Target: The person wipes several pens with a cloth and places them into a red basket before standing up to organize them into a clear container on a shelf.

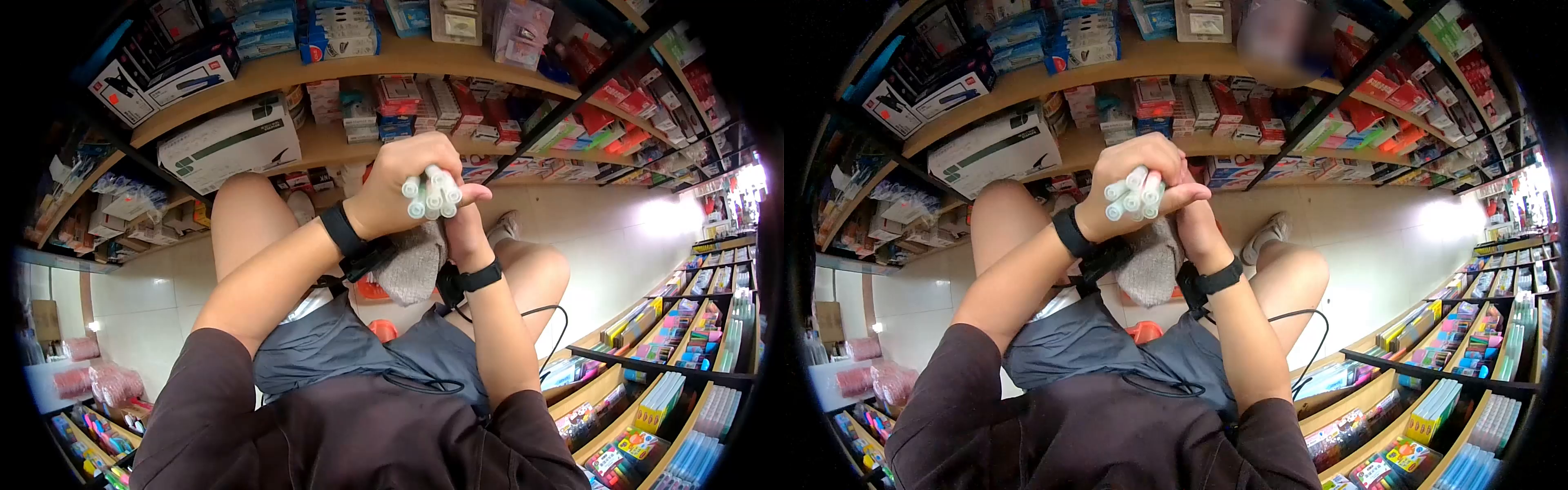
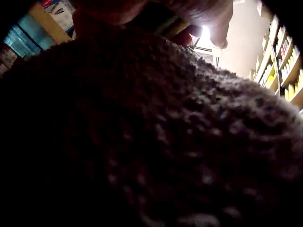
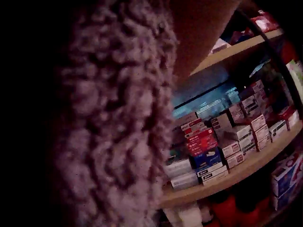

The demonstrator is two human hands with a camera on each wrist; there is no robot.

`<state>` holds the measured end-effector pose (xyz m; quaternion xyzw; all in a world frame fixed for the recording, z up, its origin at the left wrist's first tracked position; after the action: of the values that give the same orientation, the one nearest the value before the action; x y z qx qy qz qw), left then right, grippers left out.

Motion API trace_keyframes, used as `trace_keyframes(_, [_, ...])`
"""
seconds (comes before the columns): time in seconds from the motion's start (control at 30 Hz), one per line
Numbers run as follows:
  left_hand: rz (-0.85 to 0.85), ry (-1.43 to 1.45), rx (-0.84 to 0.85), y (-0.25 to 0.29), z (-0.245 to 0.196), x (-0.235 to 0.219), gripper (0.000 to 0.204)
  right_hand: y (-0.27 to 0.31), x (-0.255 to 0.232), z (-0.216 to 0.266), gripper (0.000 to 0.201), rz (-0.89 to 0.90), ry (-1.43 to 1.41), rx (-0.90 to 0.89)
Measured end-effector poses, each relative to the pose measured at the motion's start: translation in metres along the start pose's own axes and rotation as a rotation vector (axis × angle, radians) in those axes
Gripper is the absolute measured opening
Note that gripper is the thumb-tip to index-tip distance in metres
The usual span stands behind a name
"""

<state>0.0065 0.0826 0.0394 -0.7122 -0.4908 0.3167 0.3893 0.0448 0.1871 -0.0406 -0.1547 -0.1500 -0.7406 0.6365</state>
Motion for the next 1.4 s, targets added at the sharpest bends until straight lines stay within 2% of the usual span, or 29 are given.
trace_keyframes(0.13, [0.008, -0.090, -0.099, 0.004, 0.007, 0.000, 0.033, -0.005, -0.001, 0.002, 0.057, 0.077, 0.133, -0.095])
trace_keyframes(0.23, [-0.070, -0.013, -0.185, 0.004, 0.006, -0.002, 0.032, -0.007, 0.000, -0.003, 0.056, 0.067, 0.120, -0.051])
trace_keyframes(0.27, [-0.026, -0.023, -0.081, 0.008, 0.016, -0.003, 0.029, -0.006, -0.001, -0.003, 0.054, 0.044, 0.107, -0.016])
trace_keyframes(0.3, [-0.013, -0.049, -0.050, 0.005, 0.010, -0.004, 0.029, -0.005, 0.000, -0.002, 0.053, 0.021, 0.094, 0.020])
trace_keyframes(0.4, [-0.013, -0.087, 0.036, -0.003, 0.004, -0.007, 0.027, -0.020, -0.017, 0.006, 0.052, 0.031, 0.146, -0.171])
trace_keyframes(0.43, [-0.004, -0.131, 0.075, -0.002, 0.006, -0.008, 0.028, -0.020, -0.023, 0.010, 0.052, -0.036, 0.090, -0.140])
trace_keyframes(0.5, [0.009, -0.221, 0.152, -0.003, 0.004, -0.011, 0.031, -0.013, -0.029, 0.032, 0.049, -0.111, 0.163, -0.291])
trace_keyframes(0.6, [0.057, -0.325, 0.204, -0.009, -0.002, -0.013, 0.029, 0.015, -0.012, 0.079, 0.046, -0.261, 0.815, -0.813])
trace_keyframes(0.63, [0.086, -0.360, 0.226, -0.011, -0.003, -0.013, 0.029, 0.016, -0.012, 0.083, 0.045, -0.288, 0.816, -0.825])
trace_keyframes(0.67, [0.169, -0.404, 0.150, -0.010, -0.003, -0.013, 0.022, 0.019, -0.013, 0.087, 0.044, -0.318, 0.819, -0.837])
trace_keyframes(0.7, [0.238, -0.468, 0.093, -0.006, 0.002, -0.012, 0.020, 0.022, -0.016, 0.091, 0.043, -0.350, 0.824, -0.846])
trace_keyframes(0.73, [0.307, -0.530, 0.040, -0.001, 0.009, -0.010, 0.020, 0.023, -0.020, 0.090, 0.043, -0.356, 0.774, -0.722])
trace_keyframes(0.8, [0.493, -0.664, -0.080, 0.006, 0.018, -0.005, 0.026, 0.019, -0.025, 0.085, 0.043, -0.352, 0.756, -0.753])
trace_keyframes(0.9, [0.606, -0.667, -0.053, 0.017, 0.019, 0.007, 0.025, 0.015, -0.020, 0.070, 0.044, -0.331, 0.891, -0.717])
trace_keyframes(1.07, [0.707, -0.625, -0.139, 0.028, 0.017, 0.017, 0.029, 0.002, -0.020, 0.039, 0.042, -0.166, 0.725, -0.642])
trace_keyframes(1.2, [0.781, -0.674, -0.194, 0.027, 0.017, 0.016, 0.026, 0.001, -0.014, 0.036, 0.041, -0.109, 0.746, -0.616])
trace_keyframes(1.27, [0.783, -0.682, -0.231, 0.030, 0.020, 0.017, 0.024, -0.001, -0.017, 0.035, 0.041, -0.087, 0.751, -0.509])
trace_keyframes(1.37, [0.828, -0.664, -0.263, 0.027, 0.017, 0.019, 0.024, -0.014, -0.041, 0.033, 0.049, -0.032, 0.704, -0.497])
trace_keyframes(1.4, [0.850, -0.675, -0.249, 0.027, 0.014, 0.021, 0.026, -0.012, -0.041, 0.035, 0.051, -0.073, 0.630, -0.414])
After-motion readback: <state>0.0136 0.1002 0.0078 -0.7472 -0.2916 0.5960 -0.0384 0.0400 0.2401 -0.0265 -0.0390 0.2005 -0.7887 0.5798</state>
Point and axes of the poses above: each hand's wrist, its own y-axis away from the middle knuckle, its own x-axis out of the palm, z = x × y, the point moved 5 cm from there along -y, towards the middle knuckle, and after that the axes turned 8 degrees about -z, right-handed, at the moved point
